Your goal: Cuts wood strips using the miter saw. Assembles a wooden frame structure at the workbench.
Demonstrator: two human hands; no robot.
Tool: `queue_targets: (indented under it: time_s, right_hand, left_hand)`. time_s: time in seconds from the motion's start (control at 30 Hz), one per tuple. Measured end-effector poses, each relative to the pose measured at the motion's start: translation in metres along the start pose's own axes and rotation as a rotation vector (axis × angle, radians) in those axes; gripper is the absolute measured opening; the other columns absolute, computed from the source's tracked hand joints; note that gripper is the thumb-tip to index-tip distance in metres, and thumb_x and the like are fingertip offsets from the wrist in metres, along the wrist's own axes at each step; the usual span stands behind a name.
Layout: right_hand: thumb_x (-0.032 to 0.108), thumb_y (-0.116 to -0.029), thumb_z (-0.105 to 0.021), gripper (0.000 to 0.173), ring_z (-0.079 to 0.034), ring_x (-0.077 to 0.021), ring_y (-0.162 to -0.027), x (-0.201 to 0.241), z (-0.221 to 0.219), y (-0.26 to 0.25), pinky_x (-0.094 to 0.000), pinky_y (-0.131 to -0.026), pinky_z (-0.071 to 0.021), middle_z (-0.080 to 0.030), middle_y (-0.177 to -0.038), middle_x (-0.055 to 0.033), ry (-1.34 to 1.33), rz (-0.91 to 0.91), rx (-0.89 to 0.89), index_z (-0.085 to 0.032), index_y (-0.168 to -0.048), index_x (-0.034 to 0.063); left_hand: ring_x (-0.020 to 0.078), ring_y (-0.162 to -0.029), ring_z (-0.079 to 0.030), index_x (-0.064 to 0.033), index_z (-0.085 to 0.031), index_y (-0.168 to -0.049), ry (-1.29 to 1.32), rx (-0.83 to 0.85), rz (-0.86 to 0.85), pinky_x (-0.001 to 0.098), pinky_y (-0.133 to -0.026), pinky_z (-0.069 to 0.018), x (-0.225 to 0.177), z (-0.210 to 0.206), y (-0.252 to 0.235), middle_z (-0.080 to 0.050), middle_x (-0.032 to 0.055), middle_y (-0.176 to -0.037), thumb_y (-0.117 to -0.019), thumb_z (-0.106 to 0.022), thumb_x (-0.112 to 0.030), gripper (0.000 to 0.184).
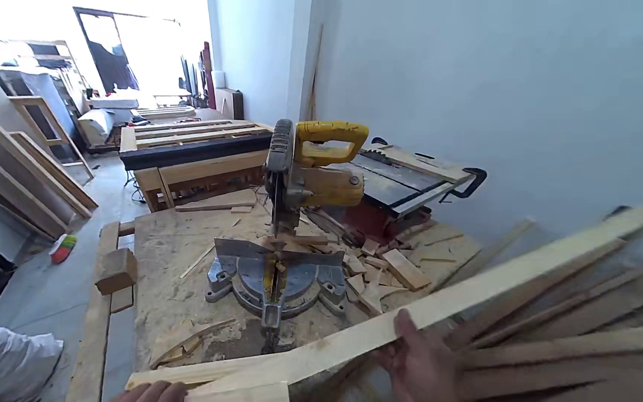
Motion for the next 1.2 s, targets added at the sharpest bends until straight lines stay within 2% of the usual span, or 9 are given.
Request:
queue_targets:
  time_s: [0.17,0.33,0.47,0.53,0.7,0.93,1.03,1.1,1.2]
  right_hand:
    - [0.028,-0.1102,-0.048,0.032,-0.069,-0.0226,-0.059,-0.081,-0.006,-0.05,-0.0377,-0.053,-0.0613,-0.069,-0.081,-0.0155,-0.025,-0.126,-0.187,-0.051,-0.122,-0.0019]
    - [0.028,-0.1094,-0.051,0.037,-0.073,-0.0255,-0.072,-0.127,-0.033,-0.117,-0.0375,-0.062,-0.0623,-0.07,-0.091,-0.019,-0.004,-0.267,-0.249,-0.05,-0.131,-0.0028]
    - [0.038,-0.109,-0.049,0.042,-0.072,-0.0192,-0.069,-0.131,-0.058,-0.137,-0.0341,-0.061,-0.0596,-0.074,-0.084,-0.0101,0.589,-0.458,0.009,-0.063,-0.114,-0.0016]
    - [0.044,-0.1066,-0.051,0.045,-0.069,-0.017,-0.067,-0.101,-0.092,-0.149,-0.0361,-0.063,-0.0584,-0.071,-0.08,-0.0056,1.028,-0.307,0.142,-0.069,-0.102,0.0034]
    - [0.053,-0.0968,-0.063,0.056,-0.061,-0.033,-0.125,-0.118,-0.199,-0.197,-0.0558,-0.105,-0.0488,-0.065,-0.131,-0.0148,1.484,0.098,0.369,-0.065,-0.135,0.012]
    - [0.037,-0.1043,-0.054,0.034,-0.066,-0.0371,-0.113,-0.135,-0.204,-0.242,-0.0607,-0.092,-0.0531,-0.069,-0.121,-0.0165,1.727,0.156,0.434,-0.068,-0.122,0.0115]
    - [0.036,-0.0995,-0.063,0.055,-0.061,-0.0494,-0.12,-0.088,-0.162,-0.23,-0.0681,-0.097,-0.0492,-0.062,-0.131,-0.029,1.603,0.335,0.255,-0.056,-0.142,0.003]
    - [0.047,-0.0969,-0.066,0.076,-0.053,-0.0525,-0.13,-0.097,-0.176,-0.202,-0.0665,-0.106,-0.0437,-0.054,-0.14,-0.0332,1.515,0.385,0.457,-0.044,-0.153,0.0004]
    - [0.053,-0.0959,-0.064,0.07,-0.048,-0.0505,-0.137,-0.14,-0.228,-0.154,-0.065,-0.114,-0.0368,-0.05,-0.149,-0.0299,1.391,0.561,0.806,-0.055,-0.147,0.0062]
  left_hand:
    - [0.0373,-0.096,-0.072,-0.0074,-0.071,-0.109,-0.002,0.124,-0.1,0.0574,-0.087,-0.0567,0.076,-0.088,-0.09,-0.074,0.0157,-0.1,-0.0792,-0.085,-0.048,0.052]
    - [0.0367,-0.125,-0.06,-0.0065,-0.063,-0.13,0.064,0.485,-0.005,0.0569,-0.118,-0.0335,0.13,-0.17,-0.2,-0.067,0.0162,-0.127,-0.0885,-0.076,-0.049,0.06]
    - [0.0311,-0.126,-0.06,-0.0134,-0.067,-0.129,0.064,0.542,0.024,0.0543,-0.117,-0.0355,0.174,-0.219,-0.238,-0.069,0.0095,-0.127,-0.0868,-0.077,-0.046,0.055]
    - [0.0321,-0.12,-0.062,-0.0147,-0.07,-0.122,0.068,0.452,0.044,0.0559,-0.111,-0.041,0.189,-0.223,-0.248,-0.069,0.0106,-0.123,-0.0821,-0.082,-0.043,0.05]
    - [0.0327,-0.112,-0.063,-0.0164,-0.074,-0.111,0.088,0.392,0.111,0.0556,-0.1,-0.0497,0.202,-0.233,-0.253,-0.066,0.0123,-0.119,-0.0748,-0.089,-0.041,0.047]
    - [0.0312,-0.116,-0.061,-0.0158,-0.072,-0.115,0.141,0.477,0.203,0.0534,-0.106,-0.0457,0.206,-0.237,-0.261,-0.067,0.0109,-0.116,-0.075,-0.088,-0.043,0.051]
    - [0.0343,-0.126,-0.057,-0.0124,-0.071,-0.122,0.25,0.504,0.208,0.057,-0.113,-0.0388,0.19,-0.238,-0.268,-0.066,0.014,-0.126,-0.0787,-0.085,-0.038,0.052]
    - [0.0353,-0.128,-0.056,-0.012,-0.069,-0.124,0.297,0.5,0.196,0.0587,-0.114,-0.0376,0.171,-0.24,-0.274,-0.065,0.0153,-0.129,-0.0791,-0.085,-0.037,0.054]
    - [0.041,-0.127,-0.055,-0.0092,-0.068,-0.124,0.314,0.463,0.117,0.0634,-0.108,-0.0405,0.128,-0.237,-0.293,-0.063,0.0207,-0.129,-0.0795,-0.085,-0.033,0.053]
Point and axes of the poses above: each hand's wrist, its own y-axis away from the middle knuckle, its own z-axis out of the back of the hand, x = y × z, the point moved 10 cm from there along -y, towards the middle knuckle
